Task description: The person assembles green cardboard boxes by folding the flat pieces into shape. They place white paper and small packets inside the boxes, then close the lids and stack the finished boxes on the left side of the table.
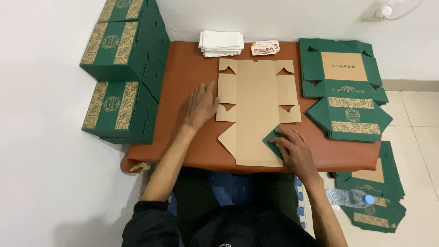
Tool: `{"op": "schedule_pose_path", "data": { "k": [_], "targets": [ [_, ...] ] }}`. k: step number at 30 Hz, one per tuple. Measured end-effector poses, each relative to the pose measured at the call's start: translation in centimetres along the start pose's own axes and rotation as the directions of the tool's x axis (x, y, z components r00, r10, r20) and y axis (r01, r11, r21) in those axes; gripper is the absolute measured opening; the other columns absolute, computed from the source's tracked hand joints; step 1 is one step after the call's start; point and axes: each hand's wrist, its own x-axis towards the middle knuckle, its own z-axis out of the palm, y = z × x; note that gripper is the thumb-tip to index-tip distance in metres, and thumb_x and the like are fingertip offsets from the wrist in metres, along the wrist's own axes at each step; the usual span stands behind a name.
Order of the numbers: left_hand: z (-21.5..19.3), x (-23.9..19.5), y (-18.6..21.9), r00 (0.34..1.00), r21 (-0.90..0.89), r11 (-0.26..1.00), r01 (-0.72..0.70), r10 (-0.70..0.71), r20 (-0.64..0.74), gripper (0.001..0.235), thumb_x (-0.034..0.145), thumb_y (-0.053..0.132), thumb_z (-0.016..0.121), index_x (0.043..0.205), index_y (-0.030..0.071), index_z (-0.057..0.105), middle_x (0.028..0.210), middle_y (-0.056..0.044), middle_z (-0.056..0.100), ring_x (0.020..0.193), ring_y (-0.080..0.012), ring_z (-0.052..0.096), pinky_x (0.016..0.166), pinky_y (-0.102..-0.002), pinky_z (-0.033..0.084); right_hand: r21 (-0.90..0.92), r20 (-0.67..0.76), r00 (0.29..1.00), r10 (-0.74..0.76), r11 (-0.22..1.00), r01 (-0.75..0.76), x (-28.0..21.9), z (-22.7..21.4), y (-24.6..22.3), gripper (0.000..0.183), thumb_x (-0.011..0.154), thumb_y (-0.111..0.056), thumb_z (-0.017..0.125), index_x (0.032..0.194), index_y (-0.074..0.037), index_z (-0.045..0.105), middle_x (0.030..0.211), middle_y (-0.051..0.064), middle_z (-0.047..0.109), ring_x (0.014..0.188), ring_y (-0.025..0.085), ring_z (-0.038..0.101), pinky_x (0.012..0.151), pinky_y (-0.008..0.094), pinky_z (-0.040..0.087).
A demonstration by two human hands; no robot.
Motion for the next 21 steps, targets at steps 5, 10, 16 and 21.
{"op": "schedule_pose_path", "data": {
  "k": [5,10,16,21],
  "targets": [
    [0.6,-8.8,3.9,0.968,-0.004,0.974,0.227,-0.225,0.107,0.058,0.108,0.046,0.053,0.136,-0.004,0.061,0.121,-0.034,0.066,0.115,-0.0516,0.068,0.089,-0.064,0.054,-0.068,-0.020,0.999,-0.046,0.997,0.045,0.4,-1.3,-0.8,0.014,0.107,-0.023,0.067,0.118,-0.025,0.076,0.128,-0.001,0.075,0.142,0.022,0.059,0.131,0.052,0.022],
    [-1.6,-14.1,9.7,0.971,-0.402,0.884,0.239,-0.211,0.114,0.061,0.112,0.044,0.053,0.145,-0.007,0.055,0.127,-0.037,0.066,0.127,-0.0538,0.064,0.102,-0.065,0.052,-0.071,0.034,0.992,-0.121,0.990,0.123,0.8,-1.0,0.0,0.008,0.107,-0.022,0.065,0.110,-0.023,0.073,0.133,-0.003,0.074,0.153,0.022,0.052,0.134,0.062,0.007],
    [0.9,-15.3,12.9,0.998,-0.587,0.809,0.030,-0.053,-0.023,0.063,0.112,0.039,0.052,0.150,-0.011,0.046,0.134,-0.039,0.060,0.131,-0.0586,0.058,0.103,-0.071,0.050,-0.079,0.104,0.985,-0.140,0.986,0.149,0.7,-0.1,0.9,0.015,0.107,-0.027,0.065,0.116,-0.018,0.072,0.135,0.005,0.071,0.152,0.028,0.052,0.132,0.068,0.011],
    [5.1,-16.3,13.2,0.991,-0.162,0.980,-0.118,0.127,0.051,0.085,0.113,0.062,0.036,0.164,-0.007,0.036,0.174,-0.034,0.023,0.163,-0.0448,0.017,0.130,-0.063,-0.001,-0.225,0.108,0.975,-0.194,0.951,0.214,0.4,0.3,1.2,0.025,0.109,-0.039,0.058,0.116,-0.016,0.064,0.135,0.004,0.065,0.153,0.025,0.051,0.133,0.060,0.020]
  ]
}}
